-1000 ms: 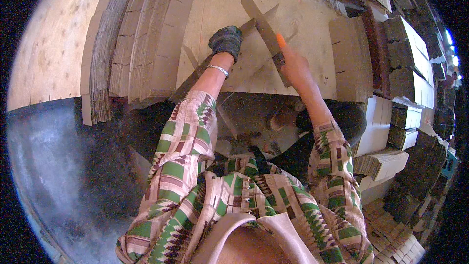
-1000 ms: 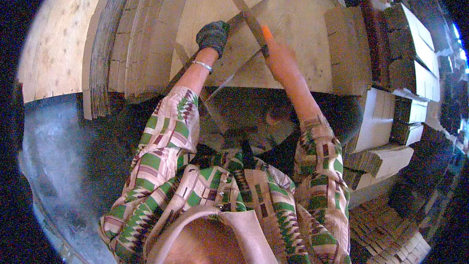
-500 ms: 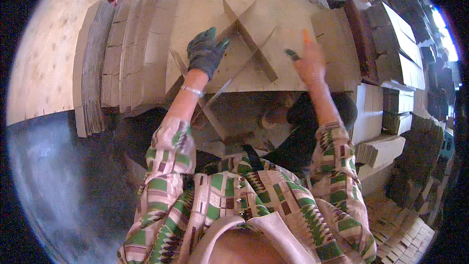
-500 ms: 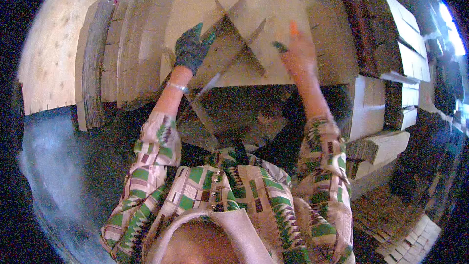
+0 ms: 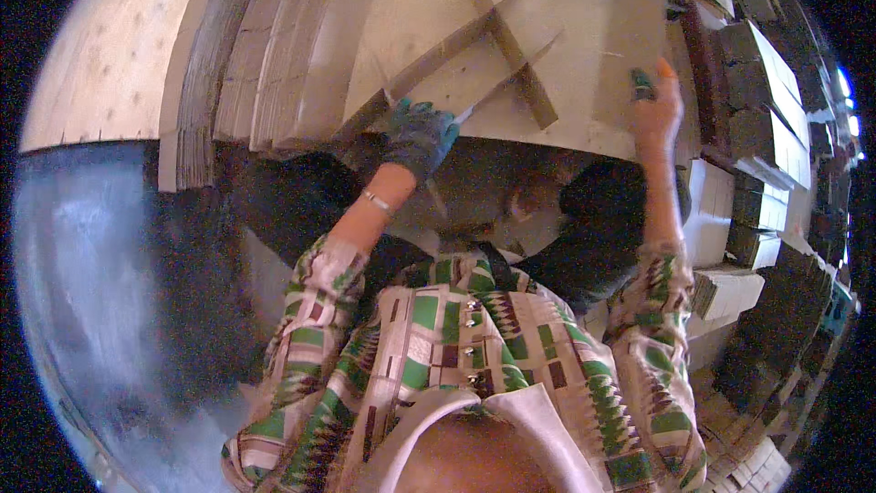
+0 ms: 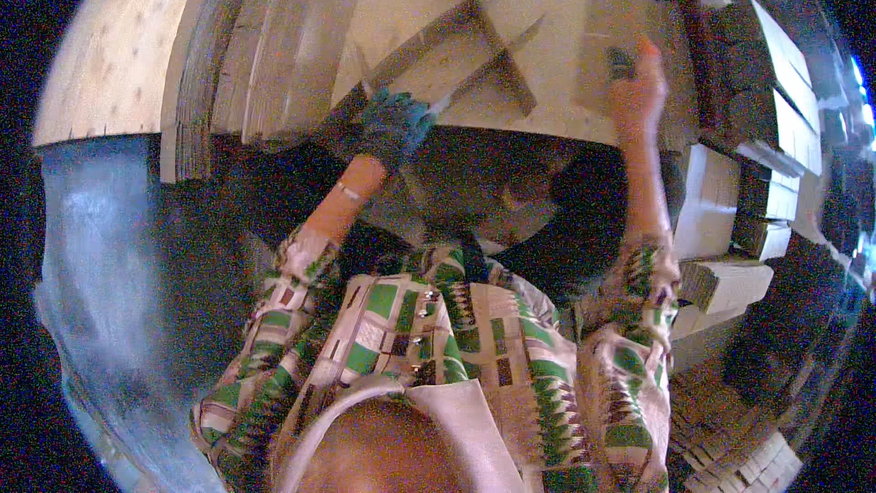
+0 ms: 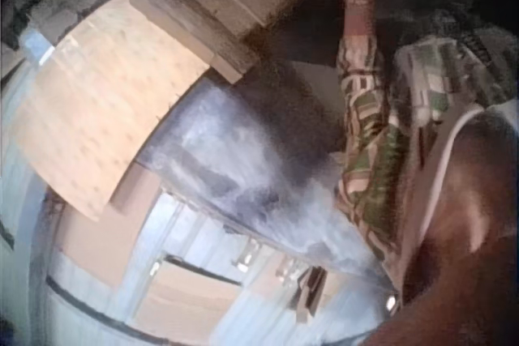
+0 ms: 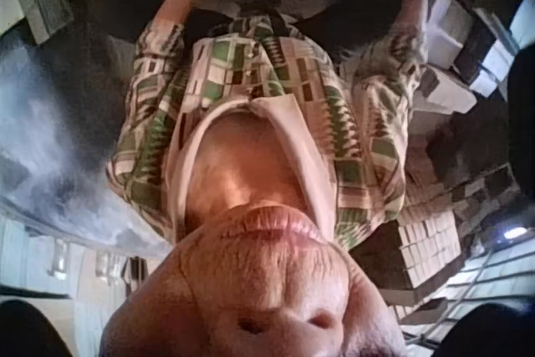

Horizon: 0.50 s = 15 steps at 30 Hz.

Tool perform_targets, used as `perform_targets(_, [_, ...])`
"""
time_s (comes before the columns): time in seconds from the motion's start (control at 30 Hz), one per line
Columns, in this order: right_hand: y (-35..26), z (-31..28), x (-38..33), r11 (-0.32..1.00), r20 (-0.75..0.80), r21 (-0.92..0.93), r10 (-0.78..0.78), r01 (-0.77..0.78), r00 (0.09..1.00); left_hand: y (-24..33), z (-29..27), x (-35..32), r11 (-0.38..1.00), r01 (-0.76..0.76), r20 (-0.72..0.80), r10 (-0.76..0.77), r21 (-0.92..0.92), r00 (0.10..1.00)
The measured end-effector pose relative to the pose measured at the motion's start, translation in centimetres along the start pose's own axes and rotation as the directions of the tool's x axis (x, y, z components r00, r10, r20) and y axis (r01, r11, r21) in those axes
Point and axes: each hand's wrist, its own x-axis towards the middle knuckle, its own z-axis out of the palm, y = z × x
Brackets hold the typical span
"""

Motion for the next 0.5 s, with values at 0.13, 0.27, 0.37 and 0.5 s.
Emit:
perform_targets(0.13, [-15.0, 0.9, -4.1, 0.961, 0.481, 0.209, 0.062, -0.183, 0.875, 1.7, -1.1, 1.0, 0.998, 0.057, 0.069, -0.057, -0.002, 0.996])
perform_targets(0.27, [-15.4, 5.0, -7.1, 0.974, 0.562, 0.216, -0.065, -0.071, 0.825, 2.8, -2.0, 1.6, 0.998, 0.048, 0.099, -0.044, -0.035, 0.994])
perform_targets(0.37, [-15.3, 6.7, -7.4, 0.985, 0.595, 0.169, -0.068, -0.042, 0.801, 2.7, -0.8, 1.7, 0.999, 0.028, 0.004, -0.028, -0.043, 1.0])
perform_targets(0.5, [-15.6, 7.0, -6.9, 0.985, 0.627, 0.168, -0.074, -0.041, 0.775, 2.3, 0.4, 2.2, 0.998, 0.036, -0.022, -0.035, 0.044, 0.999])
